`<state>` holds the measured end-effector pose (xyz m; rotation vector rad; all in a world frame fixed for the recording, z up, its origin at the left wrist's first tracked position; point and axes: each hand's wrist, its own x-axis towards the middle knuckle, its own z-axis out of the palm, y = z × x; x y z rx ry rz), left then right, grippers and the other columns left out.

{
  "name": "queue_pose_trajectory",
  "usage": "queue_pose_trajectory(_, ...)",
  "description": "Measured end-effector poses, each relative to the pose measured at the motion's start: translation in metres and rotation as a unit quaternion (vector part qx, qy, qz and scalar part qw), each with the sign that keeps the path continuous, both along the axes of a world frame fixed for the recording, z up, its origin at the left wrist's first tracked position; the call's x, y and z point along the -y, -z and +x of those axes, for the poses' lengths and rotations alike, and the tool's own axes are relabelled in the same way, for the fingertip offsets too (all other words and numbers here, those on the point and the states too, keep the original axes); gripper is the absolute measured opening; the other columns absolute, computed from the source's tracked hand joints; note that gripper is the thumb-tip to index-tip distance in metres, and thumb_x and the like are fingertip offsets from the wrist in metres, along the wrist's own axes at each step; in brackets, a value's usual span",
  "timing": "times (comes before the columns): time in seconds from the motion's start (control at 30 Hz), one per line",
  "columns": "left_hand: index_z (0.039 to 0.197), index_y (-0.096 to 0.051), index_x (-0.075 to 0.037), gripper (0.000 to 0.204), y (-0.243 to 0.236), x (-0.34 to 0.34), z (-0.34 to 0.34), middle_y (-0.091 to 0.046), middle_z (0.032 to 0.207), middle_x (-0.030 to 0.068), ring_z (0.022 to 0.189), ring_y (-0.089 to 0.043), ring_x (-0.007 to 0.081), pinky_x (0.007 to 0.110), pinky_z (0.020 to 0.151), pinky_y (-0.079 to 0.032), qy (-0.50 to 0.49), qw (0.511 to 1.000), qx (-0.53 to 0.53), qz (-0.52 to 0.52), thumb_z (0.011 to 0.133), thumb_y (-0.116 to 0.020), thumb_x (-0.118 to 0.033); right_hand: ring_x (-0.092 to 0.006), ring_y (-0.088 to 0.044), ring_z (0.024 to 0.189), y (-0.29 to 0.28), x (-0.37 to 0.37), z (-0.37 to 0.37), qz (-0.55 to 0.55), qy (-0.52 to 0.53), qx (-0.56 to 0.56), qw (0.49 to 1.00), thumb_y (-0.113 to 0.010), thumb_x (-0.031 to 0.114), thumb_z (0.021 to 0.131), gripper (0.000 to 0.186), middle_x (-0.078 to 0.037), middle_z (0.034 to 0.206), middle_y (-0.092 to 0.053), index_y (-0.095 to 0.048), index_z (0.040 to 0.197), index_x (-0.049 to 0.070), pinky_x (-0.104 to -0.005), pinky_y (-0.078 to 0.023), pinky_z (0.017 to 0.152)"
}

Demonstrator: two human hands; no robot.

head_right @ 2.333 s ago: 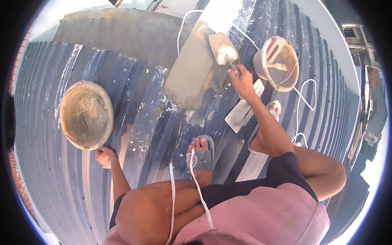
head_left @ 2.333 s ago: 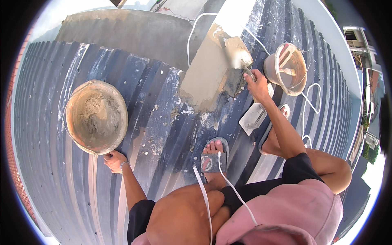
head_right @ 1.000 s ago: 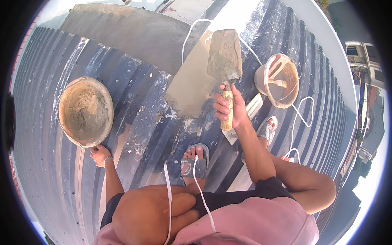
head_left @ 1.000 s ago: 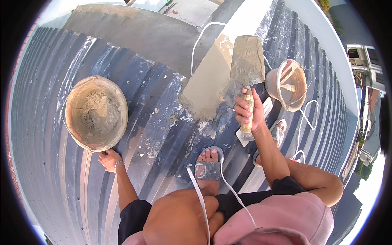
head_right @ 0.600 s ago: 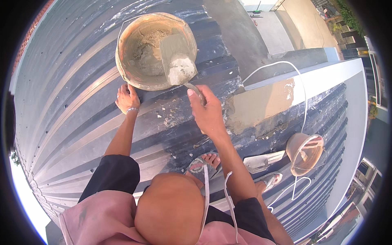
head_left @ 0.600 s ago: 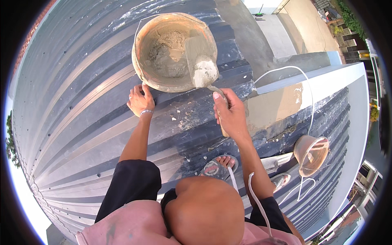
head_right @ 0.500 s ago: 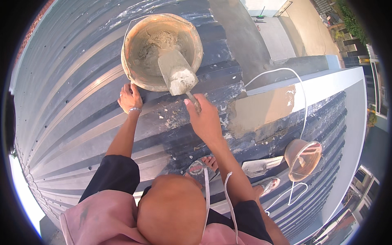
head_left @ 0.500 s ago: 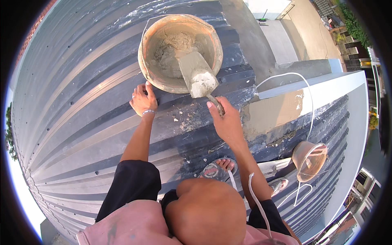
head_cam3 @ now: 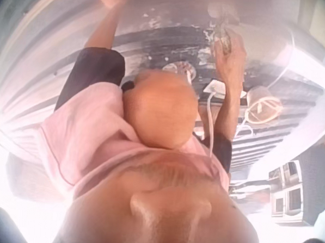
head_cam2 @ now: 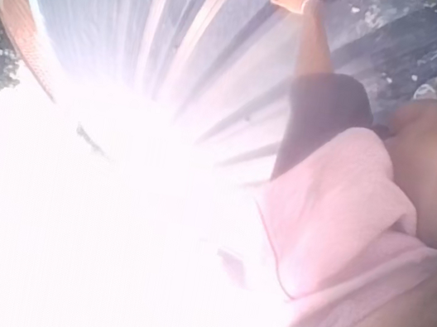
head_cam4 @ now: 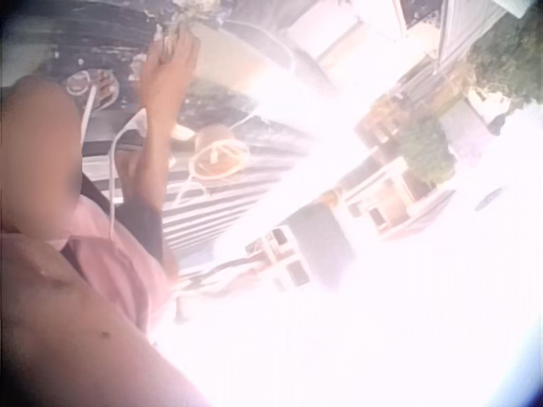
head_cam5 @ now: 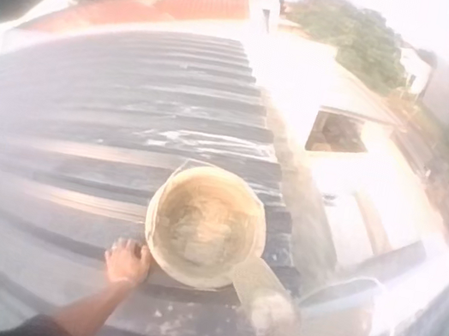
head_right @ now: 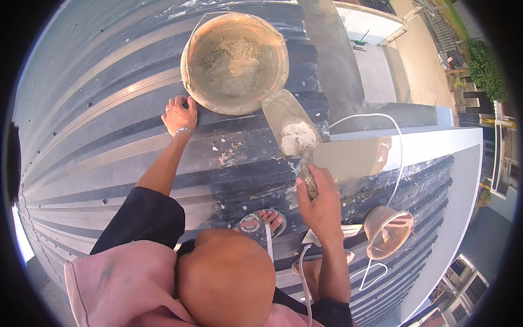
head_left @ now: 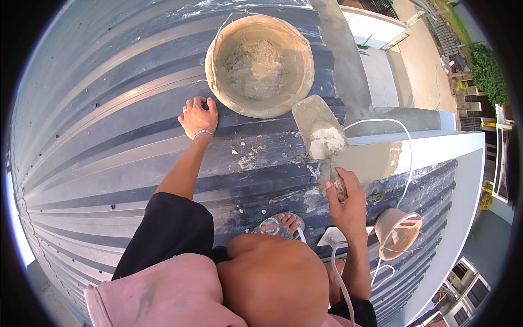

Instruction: The person scoops cement from a bucket with a trowel and spreads it onto a corrugated metal roof. They repeatedly smooth the cement with a trowel and a float, occasionally cleaning the tools with a brush.

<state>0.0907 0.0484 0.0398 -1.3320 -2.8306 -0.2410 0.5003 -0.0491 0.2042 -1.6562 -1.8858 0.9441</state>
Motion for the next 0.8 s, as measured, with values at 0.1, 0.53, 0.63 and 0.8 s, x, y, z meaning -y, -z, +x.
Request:
queue_pose_trajectory(0.1, 0.117, -0.075, -0.020, 0.033, -0.004, 0.001, 0.002, -0.066, 0.135, 0.0043, 0.135, -0.057, 0.0273, 0.051, 0.112, -0.041, -0.003, 1.000, -0.015, -0.009, 0.097, -0.061, -0.044, -0.0468, -0.070, 0.099, -0.030, -0.063, -0.020, 0.047, -0.058, 0.042, 0.996, -0.072, 0.019, 0.101, 0.033, -0.022, 0.115, -0.068, -0.066, 0.129, 0.001, -0.0512, -0.054, 0.085)
queue_pose_trajectory(0.53, 0.120, -0.069, -0.017, 0.032, -0.018, -0.007, 0.008, -0.057, 0.142, 0.0062, 0.144, -0.045, 0.0291, 0.052, 0.114, -0.035, 0.011, 0.999, 0.015, -0.051, 0.093, -0.062, -0.033, -0.0400, -0.075, 0.104, -0.022, -0.206, -0.158, 0.069, -0.258, 0.374, 0.888, -0.074, 0.016, 0.096, 0.021, -0.021, 0.116, -0.073, -0.076, 0.111, 0.001, -0.0515, -0.060, 0.094)
queue_pose_trajectory(0.63, 0.119, -0.068, -0.017, 0.031, -0.014, -0.004, 0.006, -0.056, 0.142, 0.0069, 0.144, -0.044, 0.0299, 0.053, 0.113, -0.036, 0.014, 0.999, 0.003, -0.041, 0.092, -0.063, -0.032, -0.0406, -0.075, 0.102, -0.021, -0.196, -0.165, 0.079, -0.276, 0.357, 0.889, -0.074, 0.015, 0.095, 0.018, -0.021, 0.114, -0.073, -0.075, 0.106, -0.001, -0.0513, -0.060, 0.091)
queue_pose_trajectory(0.8, 0.118, -0.068, -0.017, 0.031, -0.010, 0.001, 0.008, -0.056, 0.142, 0.0079, 0.145, -0.043, 0.0309, 0.055, 0.112, -0.036, 0.020, 0.999, 0.004, -0.049, 0.092, -0.063, -0.032, -0.0404, -0.076, 0.099, -0.027, -0.178, -0.161, 0.059, -0.282, 0.351, 0.891, -0.073, 0.013, 0.095, 0.018, -0.021, 0.113, -0.072, -0.073, 0.105, -0.002, -0.0508, -0.061, 0.088)
